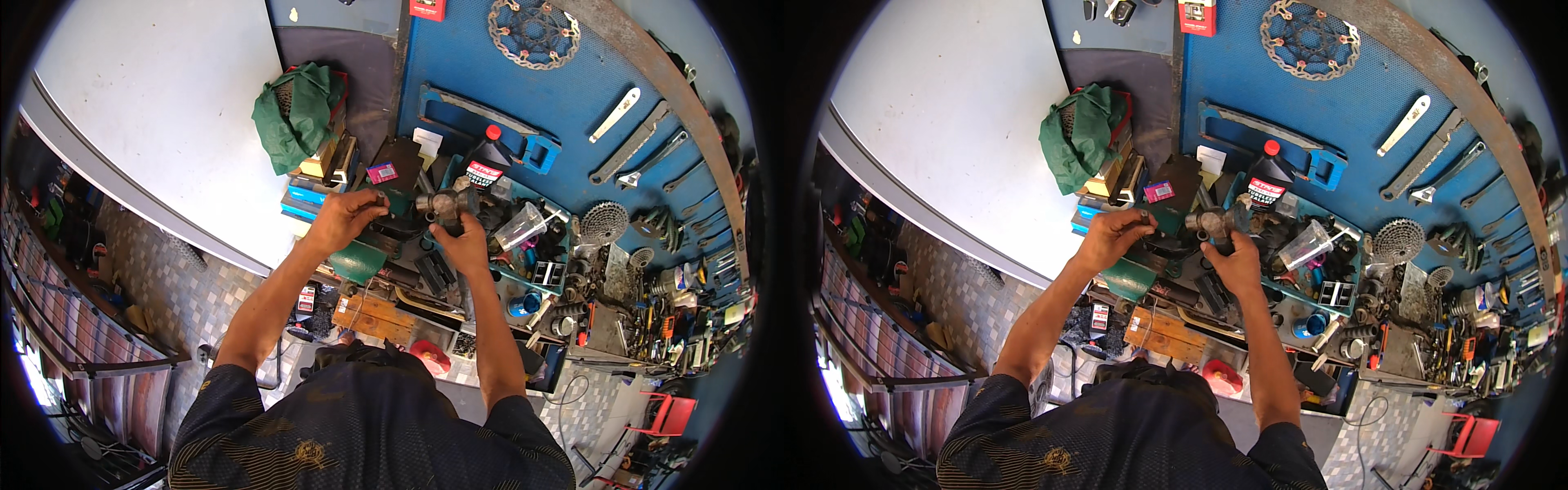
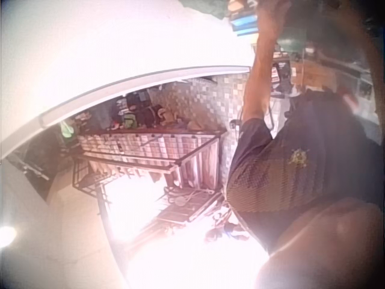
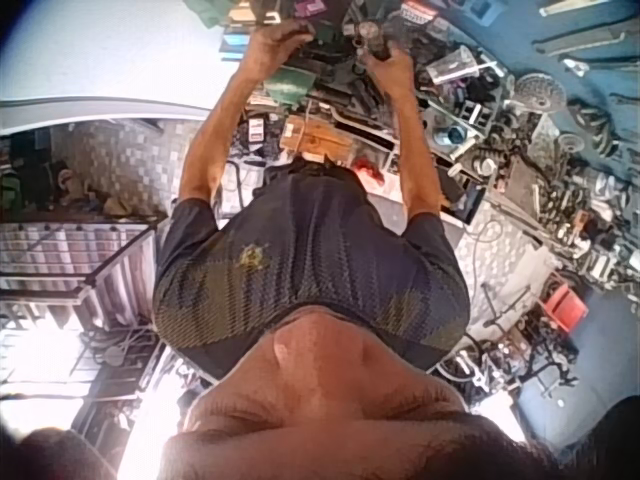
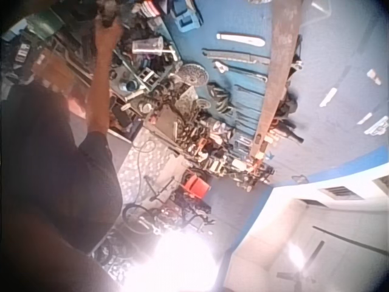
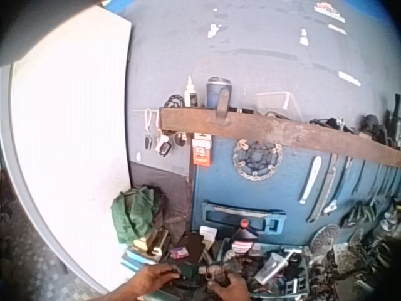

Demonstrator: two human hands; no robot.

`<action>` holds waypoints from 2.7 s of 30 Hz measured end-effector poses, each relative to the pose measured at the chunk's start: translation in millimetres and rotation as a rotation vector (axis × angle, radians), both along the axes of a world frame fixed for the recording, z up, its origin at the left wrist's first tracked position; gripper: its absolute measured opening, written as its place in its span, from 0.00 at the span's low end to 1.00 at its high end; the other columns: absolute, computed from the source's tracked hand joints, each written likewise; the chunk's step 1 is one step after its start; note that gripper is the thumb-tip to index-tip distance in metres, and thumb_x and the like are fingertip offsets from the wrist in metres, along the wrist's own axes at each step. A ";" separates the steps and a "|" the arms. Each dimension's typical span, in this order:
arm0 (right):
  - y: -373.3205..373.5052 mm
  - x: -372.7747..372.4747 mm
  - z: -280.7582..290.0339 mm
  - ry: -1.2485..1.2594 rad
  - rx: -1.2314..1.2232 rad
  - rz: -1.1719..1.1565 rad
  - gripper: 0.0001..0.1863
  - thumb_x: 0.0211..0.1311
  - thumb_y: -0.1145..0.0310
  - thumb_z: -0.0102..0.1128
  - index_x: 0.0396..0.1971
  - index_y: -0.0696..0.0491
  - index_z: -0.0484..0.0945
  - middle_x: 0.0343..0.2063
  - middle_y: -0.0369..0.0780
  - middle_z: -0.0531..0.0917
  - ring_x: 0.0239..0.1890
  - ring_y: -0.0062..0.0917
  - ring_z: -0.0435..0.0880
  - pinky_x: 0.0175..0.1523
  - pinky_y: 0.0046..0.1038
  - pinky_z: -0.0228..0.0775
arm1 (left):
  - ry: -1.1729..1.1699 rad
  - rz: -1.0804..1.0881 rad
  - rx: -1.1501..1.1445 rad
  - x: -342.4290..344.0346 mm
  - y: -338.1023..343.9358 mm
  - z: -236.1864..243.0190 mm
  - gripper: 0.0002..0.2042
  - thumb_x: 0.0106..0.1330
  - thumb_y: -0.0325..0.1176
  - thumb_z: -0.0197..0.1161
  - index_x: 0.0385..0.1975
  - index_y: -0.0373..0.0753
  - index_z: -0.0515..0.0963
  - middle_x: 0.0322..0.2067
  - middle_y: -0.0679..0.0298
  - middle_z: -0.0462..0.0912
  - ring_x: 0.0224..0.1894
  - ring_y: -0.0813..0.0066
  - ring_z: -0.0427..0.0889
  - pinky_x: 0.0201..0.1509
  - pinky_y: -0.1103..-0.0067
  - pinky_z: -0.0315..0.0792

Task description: The person secures a bicycle crank arm in a bench vise and repeatedly taps it with a hammer to adjust or seat a bearing. They then remove the crank arm, retrieve a small metal ring from the workbench, and install it onto the bicycle frame's bottom bracket area.

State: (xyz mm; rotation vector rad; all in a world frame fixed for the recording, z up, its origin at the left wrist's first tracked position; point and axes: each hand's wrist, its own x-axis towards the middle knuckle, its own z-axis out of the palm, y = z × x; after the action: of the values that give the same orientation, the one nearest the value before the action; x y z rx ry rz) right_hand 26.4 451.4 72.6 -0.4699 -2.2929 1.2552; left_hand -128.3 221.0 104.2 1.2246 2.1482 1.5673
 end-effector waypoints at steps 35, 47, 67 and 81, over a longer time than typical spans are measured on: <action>-37.8 -17.8 183.6 -0.147 0.711 0.321 0.19 0.78 0.51 0.55 0.51 0.52 0.76 0.34 0.49 0.88 0.36 0.51 0.88 0.37 0.51 0.79 | 0.076 0.057 0.134 9.0 1.7 -9.7 0.07 0.70 0.25 0.71 0.45 0.32 0.84 0.31 0.61 0.88 0.33 0.83 0.84 0.38 0.80 0.79; -31.5 -7.7 166.8 -0.019 0.538 0.129 0.22 0.76 0.49 0.58 0.56 0.50 0.78 0.34 0.48 0.88 0.35 0.50 0.88 0.38 0.49 0.79 | 0.128 0.058 0.118 8.2 1.1 -11.0 0.08 0.69 0.25 0.71 0.45 0.33 0.84 0.32 0.60 0.88 0.32 0.83 0.85 0.37 0.81 0.78; -58.6 -10.7 173.1 -0.209 0.688 0.243 0.19 0.74 0.48 0.61 0.43 0.51 0.79 0.31 0.47 0.86 0.33 0.49 0.87 0.36 0.49 0.76 | 0.091 0.081 0.076 11.6 -2.5 -9.1 0.09 0.69 0.27 0.72 0.46 0.33 0.84 0.35 0.58 0.90 0.31 0.75 0.86 0.37 0.78 0.79; 23.6 -10.7 16.2 -0.330 -0.394 0.252 0.31 0.52 0.66 0.85 0.55 0.56 0.80 0.30 0.35 0.84 0.17 0.16 0.75 0.22 0.23 0.66 | 0.060 0.092 0.098 13.7 0.3 -9.5 0.07 0.71 0.26 0.70 0.45 0.33 0.83 0.35 0.60 0.89 0.34 0.83 0.85 0.37 0.80 0.78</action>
State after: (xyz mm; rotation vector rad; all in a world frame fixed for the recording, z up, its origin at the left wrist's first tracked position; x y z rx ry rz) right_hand 15.7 475.0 88.8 -0.5698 -2.4290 1.8963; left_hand -114.6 221.3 94.7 1.2329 2.2177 1.7134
